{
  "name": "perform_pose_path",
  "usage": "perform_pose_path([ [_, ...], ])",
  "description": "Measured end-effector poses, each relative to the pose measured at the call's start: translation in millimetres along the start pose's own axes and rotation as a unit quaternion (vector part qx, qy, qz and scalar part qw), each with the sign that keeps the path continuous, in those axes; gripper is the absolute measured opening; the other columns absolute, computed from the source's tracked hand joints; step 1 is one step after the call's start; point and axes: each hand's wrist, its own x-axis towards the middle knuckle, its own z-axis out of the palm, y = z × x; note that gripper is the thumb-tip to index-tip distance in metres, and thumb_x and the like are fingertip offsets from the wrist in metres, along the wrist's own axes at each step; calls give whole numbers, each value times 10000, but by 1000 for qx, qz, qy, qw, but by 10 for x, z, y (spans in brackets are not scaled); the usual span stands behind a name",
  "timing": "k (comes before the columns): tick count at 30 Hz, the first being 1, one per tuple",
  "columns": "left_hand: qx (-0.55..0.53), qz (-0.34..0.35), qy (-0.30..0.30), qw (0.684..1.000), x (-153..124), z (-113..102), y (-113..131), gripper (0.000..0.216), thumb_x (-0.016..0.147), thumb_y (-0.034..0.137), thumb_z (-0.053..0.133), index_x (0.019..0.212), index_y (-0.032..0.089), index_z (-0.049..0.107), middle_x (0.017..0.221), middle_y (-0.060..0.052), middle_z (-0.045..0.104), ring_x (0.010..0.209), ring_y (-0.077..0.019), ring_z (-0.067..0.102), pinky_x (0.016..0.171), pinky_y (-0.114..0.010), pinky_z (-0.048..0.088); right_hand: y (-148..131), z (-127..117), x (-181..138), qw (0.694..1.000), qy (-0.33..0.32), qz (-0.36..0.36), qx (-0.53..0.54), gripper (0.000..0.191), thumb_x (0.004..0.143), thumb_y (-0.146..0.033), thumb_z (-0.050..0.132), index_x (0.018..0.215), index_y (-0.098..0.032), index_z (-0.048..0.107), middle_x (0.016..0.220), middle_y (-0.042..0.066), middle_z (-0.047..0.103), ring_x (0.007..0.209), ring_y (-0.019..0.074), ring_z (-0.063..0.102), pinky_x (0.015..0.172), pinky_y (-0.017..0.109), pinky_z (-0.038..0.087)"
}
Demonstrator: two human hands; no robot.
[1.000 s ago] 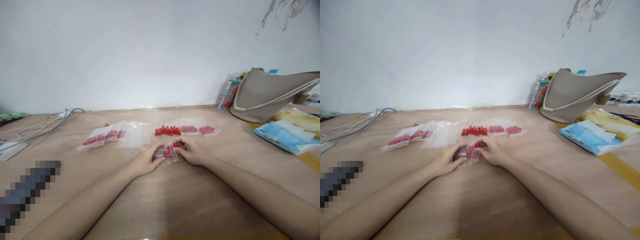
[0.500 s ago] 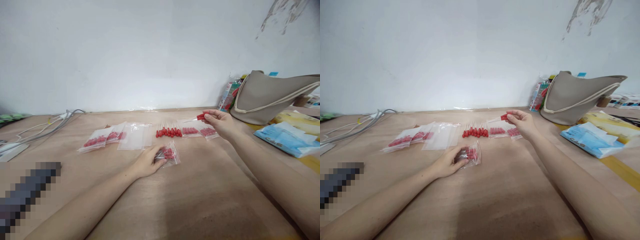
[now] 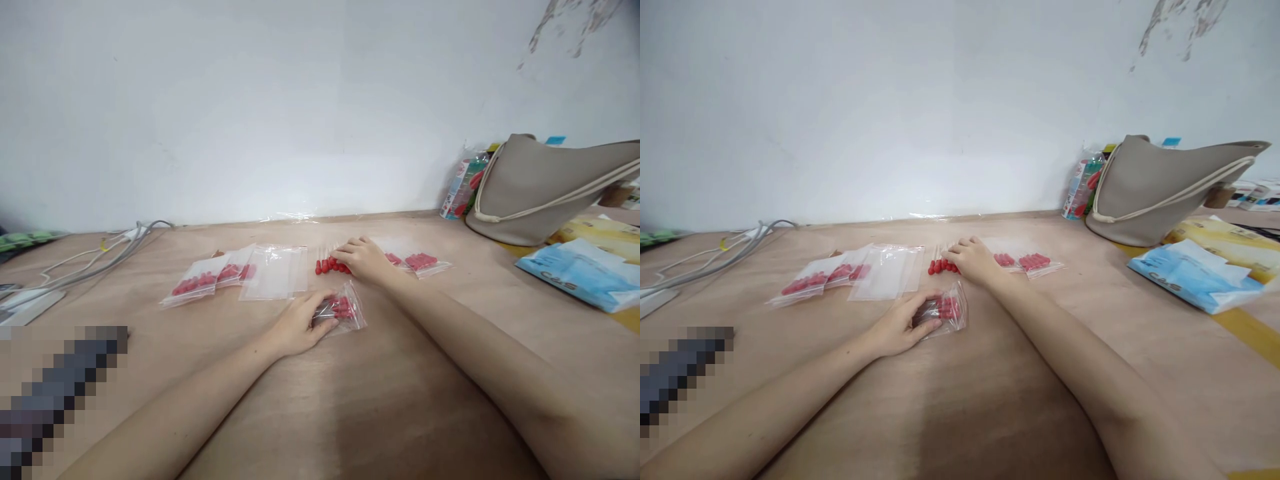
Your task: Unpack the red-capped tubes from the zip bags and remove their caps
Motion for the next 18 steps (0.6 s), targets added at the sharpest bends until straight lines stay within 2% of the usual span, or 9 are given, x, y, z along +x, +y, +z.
perform_pose_path([
  [3,-5,-1,-2,1000,0,-1,3,411,816,305,530,1200,197,431,1088,-83,588,968,-215,568,832,-363,470,-36,-114,-74,1000,15,27,0,209,859,-283,484,1002,-208,617,967,68,658,877,215,534,735,350,333],
  [5,-11,-1,-4,1000,-1,0,3,414,819,304,526,1205,196,424,1085,-80,591,970,-215,568,842,-366,465,-82,-214,-151,996,51,60,30,203,855,-284,486,989,-202,615,983,75,639,881,211,530,744,348,340],
  [7,-14,-2,-7,1000,-3,2,2,416,822,307,520,1210,196,418,1095,-79,587,975,-216,566,851,-369,459,-160,-318,-257,986,95,105,91,158,844,-238,488,916,-184,618,910,76,628,834,188,534,733,327,362],
  [10,-16,-8,-6,1000,-6,4,-3,423,823,326,517,1215,201,417,1121,-81,574,992,-217,558,863,-365,452,-324,-450,-451,951,134,178,214,87,804,-191,507,786,-172,590,740,40,595,697,144,527,658,278,396],
  [14,-20,-11,-3,1000,-5,11,-10,422,820,324,519,1211,201,418,1154,-84,557,1020,-221,545,873,-362,447,-497,-517,-632,926,53,165,336,68,769,-216,565,785,-177,619,710,19,598,678,132,532,662,270,417],
  [18,-24,-9,-3,1000,1,20,-15,392,853,294,469,1226,203,395,1162,-80,550,1034,-210,536,886,-359,437,-543,-484,-618,907,-30,136,398,199,754,-275,614,936,-203,643,868,37,615,823,153,544,754,292,423],
])
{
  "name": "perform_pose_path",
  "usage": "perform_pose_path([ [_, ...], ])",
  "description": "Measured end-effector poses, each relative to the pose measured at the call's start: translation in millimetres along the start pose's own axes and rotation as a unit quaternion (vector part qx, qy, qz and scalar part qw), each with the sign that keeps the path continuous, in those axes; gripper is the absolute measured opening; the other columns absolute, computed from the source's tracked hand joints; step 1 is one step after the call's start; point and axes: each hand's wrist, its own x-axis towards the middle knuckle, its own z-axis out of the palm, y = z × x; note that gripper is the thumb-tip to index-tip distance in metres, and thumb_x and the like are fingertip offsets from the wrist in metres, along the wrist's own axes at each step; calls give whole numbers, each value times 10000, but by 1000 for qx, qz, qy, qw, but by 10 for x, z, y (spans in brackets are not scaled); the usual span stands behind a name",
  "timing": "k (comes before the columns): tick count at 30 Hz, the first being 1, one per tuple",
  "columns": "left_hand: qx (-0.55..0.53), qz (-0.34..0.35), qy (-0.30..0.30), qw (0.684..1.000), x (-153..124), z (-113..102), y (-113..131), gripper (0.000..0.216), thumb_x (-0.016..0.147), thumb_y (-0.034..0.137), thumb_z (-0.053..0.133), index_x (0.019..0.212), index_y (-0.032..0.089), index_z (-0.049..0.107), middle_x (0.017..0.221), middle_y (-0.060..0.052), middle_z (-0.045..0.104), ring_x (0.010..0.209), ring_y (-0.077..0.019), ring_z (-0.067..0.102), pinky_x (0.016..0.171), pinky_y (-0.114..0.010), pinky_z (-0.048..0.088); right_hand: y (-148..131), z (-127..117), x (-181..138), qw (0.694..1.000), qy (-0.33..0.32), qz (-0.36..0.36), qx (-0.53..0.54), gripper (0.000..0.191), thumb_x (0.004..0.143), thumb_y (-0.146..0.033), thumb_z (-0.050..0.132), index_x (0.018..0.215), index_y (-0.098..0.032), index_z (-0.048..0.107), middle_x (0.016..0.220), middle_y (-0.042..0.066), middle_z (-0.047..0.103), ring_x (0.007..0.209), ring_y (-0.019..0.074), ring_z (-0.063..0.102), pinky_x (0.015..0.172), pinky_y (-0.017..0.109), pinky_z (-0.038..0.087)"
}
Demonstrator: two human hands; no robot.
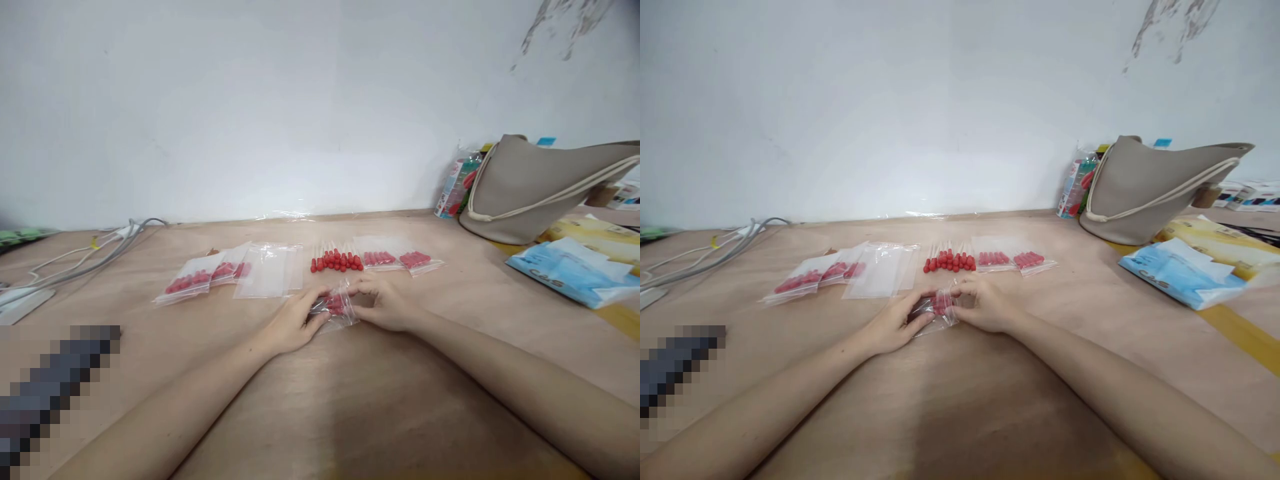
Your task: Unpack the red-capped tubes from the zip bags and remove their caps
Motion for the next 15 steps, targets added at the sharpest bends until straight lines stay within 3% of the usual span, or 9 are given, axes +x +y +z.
perform_pose_path([
  [4,-1,3,-3,1000,6,7,-9,373,863,258,447,1227,206,388,1140,-77,556,1024,-201,535,883,-358,435,-22,26,90,998,-55,32,-11,266,722,-292,651,967,-191,636,921,55,601,877,179,531,777,310,418],
  [9,-3,12,7,1000,7,14,-20,401,843,270,479,1225,204,374,1160,-78,542,1036,-202,526,894,-361,428,-44,27,135,993,-82,54,-62,181,719,-276,631,851,-152,617,851,61,592,806,180,522,713,305,411],
  [15,-11,10,-5,1000,7,3,9,412,838,269,483,1232,205,383,1199,-84,520,1084,-214,501,924,-377,411,0,61,111,991,-70,105,37,280,642,-213,659,873,-169,507,784,-2,548,656,112,497,571,230,400],
])
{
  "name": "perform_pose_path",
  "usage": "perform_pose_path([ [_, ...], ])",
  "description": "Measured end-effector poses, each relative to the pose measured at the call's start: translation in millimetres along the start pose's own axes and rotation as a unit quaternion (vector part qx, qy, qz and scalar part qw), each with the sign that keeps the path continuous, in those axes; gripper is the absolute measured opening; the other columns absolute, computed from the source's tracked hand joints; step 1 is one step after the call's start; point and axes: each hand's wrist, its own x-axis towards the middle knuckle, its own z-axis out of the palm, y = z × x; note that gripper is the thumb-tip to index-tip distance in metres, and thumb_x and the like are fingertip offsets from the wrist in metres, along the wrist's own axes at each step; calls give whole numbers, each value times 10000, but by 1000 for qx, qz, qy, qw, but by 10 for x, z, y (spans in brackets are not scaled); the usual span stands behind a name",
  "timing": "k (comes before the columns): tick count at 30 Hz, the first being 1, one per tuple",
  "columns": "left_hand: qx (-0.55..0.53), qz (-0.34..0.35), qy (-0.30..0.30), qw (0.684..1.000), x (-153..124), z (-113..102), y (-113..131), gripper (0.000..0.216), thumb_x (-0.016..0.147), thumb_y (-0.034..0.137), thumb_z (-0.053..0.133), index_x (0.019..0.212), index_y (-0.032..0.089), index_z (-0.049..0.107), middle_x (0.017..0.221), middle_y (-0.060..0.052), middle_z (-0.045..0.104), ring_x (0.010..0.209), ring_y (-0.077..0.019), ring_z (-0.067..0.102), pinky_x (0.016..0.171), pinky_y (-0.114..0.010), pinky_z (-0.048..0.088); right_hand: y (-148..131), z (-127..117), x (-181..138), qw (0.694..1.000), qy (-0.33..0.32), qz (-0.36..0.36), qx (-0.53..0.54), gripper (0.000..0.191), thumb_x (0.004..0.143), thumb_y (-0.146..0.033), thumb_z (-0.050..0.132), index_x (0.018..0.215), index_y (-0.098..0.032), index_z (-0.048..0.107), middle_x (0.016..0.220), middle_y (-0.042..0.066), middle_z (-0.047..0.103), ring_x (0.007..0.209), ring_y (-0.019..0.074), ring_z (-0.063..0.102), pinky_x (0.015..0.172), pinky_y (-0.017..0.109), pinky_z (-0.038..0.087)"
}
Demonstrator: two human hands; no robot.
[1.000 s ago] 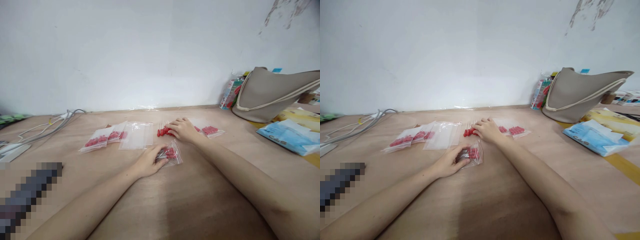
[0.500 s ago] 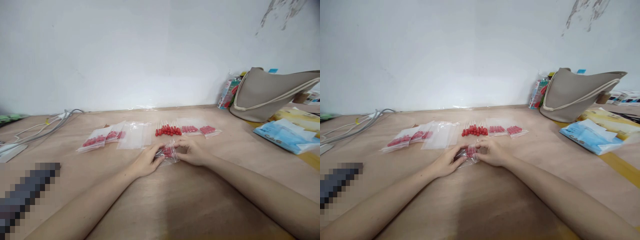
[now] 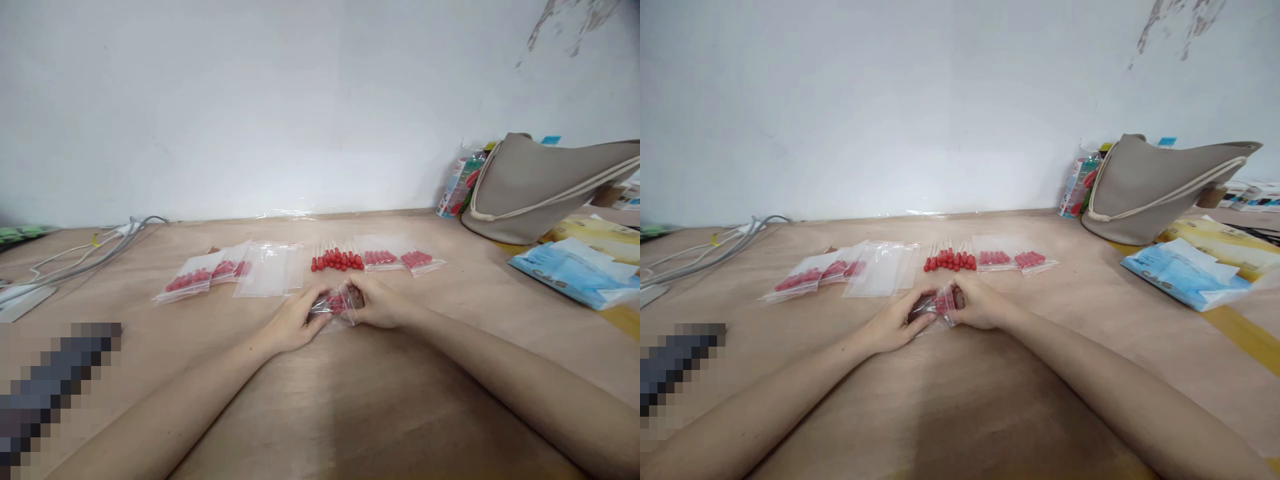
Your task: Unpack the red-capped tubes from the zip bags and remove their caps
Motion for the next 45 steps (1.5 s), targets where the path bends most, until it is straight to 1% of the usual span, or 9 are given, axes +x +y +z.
perform_pose_path([
  [9,-8,-17,-6,1000,-15,-18,12,409,832,325,502,1217,214,416,1188,-79,535,1070,-219,516,916,-372,428,-75,-157,2,995,-73,-58,34,136,656,-181,631,767,-161,555,637,-49,492,528,64,405,479,188,332],
  [14,-5,-20,-20,1000,-4,-16,16,414,836,322,494,1224,205,407,1200,-87,531,1084,-222,509,926,-381,421,-86,-158,-2,995,-66,-78,6,215,633,-256,680,816,-169,606,729,-24,562,631,95,469,555,210,371],
  [19,-4,-23,-18,1000,-11,-10,11,415,838,335,491,1225,207,408,1216,-82,522,1104,-223,497,941,-384,411,-15,-118,-3,997,-54,-5,55,162,605,-206,653,732,-153,567,621,-46,523,543,72,453,494,196,358],
  [24,3,-16,-14,1000,-14,-14,12,416,844,349,481,1229,213,399,1208,-81,524,1080,-220,506,920,-383,423,81,-266,-27,989,-27,86,118,239,577,-185,667,788,-153,559,652,-44,548,572,71,498,528,202,401],
  [29,18,-10,-9,1000,-15,-13,16,431,847,353,479,1245,221,381,1223,-81,514,1083,-222,504,914,-389,426,218,-344,-26,938,-31,141,316,314,549,-233,740,783,-162,543,706,-22,627,611,85,577,588,234,472],
  [33,28,-3,-8,1000,-19,-12,18,438,849,354,479,1250,205,385,1206,-88,528,1063,-219,519,907,-383,432,289,-415,-3,907,23,179,381,314,562,-271,758,808,-152,604,766,21,666,646,98,606,605,239,498],
  [39,38,7,-27,999,-19,-24,22,446,872,353,437,1293,219,374,1271,-80,486,1139,-211,477,965,-370,397,388,-887,-50,915,73,192,348,215,629,-262,722,803,-152,659,770,49,681,642,109,625,554,208,509],
  [42,70,10,-58,996,-16,-28,18,484,891,400,387,1339,226,328,1343,-87,419,1244,-215,378,1032,-391,322,452,-1122,-73,909,183,190,324,182,633,-243,725,769,-146,653,738,64,678,607,126,627,544,241,529],
  [45,119,19,-123,985,-10,-39,23,529,873,497,372,1353,288,301,1450,-67,238,1336,-265,197,1075,-474,202,432,-1161,-28,887,320,133,304,181,645,-270,721,760,-164,630,792,66,680,682,146,643,630,283,551],
])
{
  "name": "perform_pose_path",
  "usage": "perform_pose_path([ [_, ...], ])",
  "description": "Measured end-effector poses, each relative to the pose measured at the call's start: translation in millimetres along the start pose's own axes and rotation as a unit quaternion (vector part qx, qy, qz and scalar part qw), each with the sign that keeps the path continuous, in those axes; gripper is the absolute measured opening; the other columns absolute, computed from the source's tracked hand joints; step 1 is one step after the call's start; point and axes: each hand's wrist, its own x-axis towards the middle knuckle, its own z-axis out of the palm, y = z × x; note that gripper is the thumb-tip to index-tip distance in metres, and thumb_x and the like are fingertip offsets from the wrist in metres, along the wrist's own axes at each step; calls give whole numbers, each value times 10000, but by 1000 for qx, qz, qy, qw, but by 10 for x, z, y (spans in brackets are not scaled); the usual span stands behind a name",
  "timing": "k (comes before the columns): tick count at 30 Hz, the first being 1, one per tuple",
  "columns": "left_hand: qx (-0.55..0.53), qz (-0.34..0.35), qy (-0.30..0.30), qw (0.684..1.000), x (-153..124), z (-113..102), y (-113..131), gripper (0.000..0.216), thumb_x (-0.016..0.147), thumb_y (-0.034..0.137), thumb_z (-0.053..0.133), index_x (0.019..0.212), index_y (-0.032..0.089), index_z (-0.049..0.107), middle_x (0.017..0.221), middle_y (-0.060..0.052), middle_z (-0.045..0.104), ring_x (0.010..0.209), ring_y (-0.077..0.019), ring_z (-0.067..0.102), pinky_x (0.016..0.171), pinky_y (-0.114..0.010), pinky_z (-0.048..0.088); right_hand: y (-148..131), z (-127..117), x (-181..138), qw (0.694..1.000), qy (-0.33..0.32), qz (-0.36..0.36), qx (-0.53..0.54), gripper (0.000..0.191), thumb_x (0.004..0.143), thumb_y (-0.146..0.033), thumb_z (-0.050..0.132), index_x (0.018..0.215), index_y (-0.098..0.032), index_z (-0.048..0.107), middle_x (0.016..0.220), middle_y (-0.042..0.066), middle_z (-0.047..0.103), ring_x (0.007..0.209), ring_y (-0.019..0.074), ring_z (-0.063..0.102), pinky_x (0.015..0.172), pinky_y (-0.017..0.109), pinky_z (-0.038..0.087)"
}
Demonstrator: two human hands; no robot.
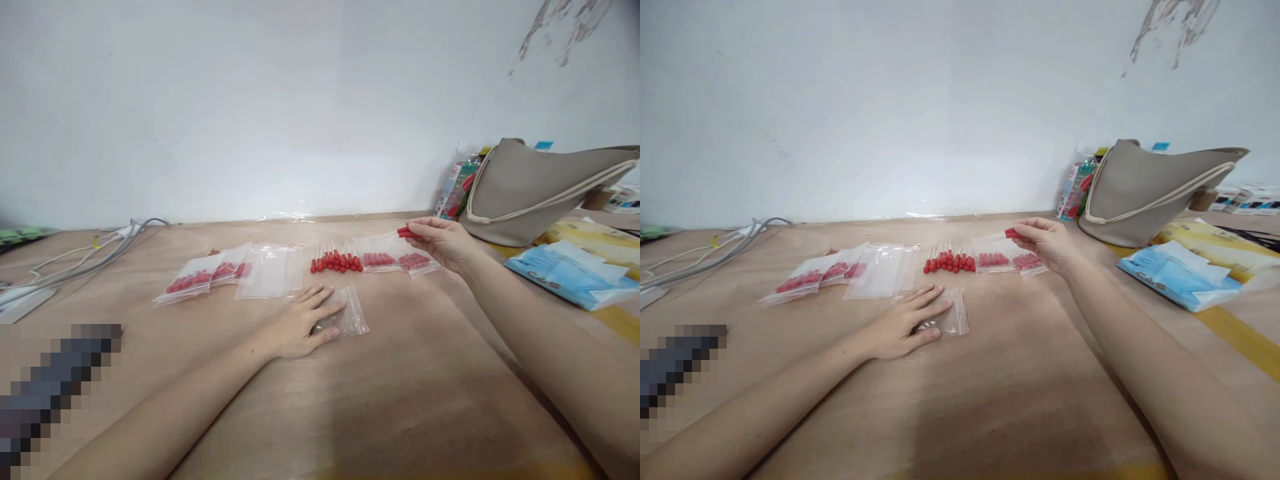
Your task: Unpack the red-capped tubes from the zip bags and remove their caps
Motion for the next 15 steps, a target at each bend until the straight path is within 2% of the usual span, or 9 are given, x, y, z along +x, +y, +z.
perform_pose_path([
  [3,31,4,-45,998,-5,-13,16,578,844,570,362,1364,349,238,1481,-47,90,1349,-309,88,1064,-544,130,31,229,-22,994,49,-93,-23,233,629,-316,724,793,-187,621,825,50,677,761,168,641,727,343,545],
  [6,47,-18,-52,997,-19,-7,36,602,838,596,336,1373,361,190,1481,-52,51,1348,-324,56,1057,-556,117,142,531,-28,980,51,-166,-95,259,644,-333,696,841,-177,633,837,56,673,776,176,632,767,366,524],
  [9,52,-32,-46,997,-35,10,48,601,840,600,325,1374,357,193,1480,-52,44,1347,-325,56,1058,-552,114,292,774,-4,953,30,-244,-178,230,705,-325,632,869,-164,647,856,61,655,786,169,620,778,342,508],
  [15,45,-36,-41,997,-45,17,56,594,846,590,329,1373,345,206,1480,-52,76,1350,-311,60,1063,-538,121,488,985,-64,904,-17,-276,-326,158,761,-250,561,857,-188,669,867,59,633,794,166,595,761,315,478],
])
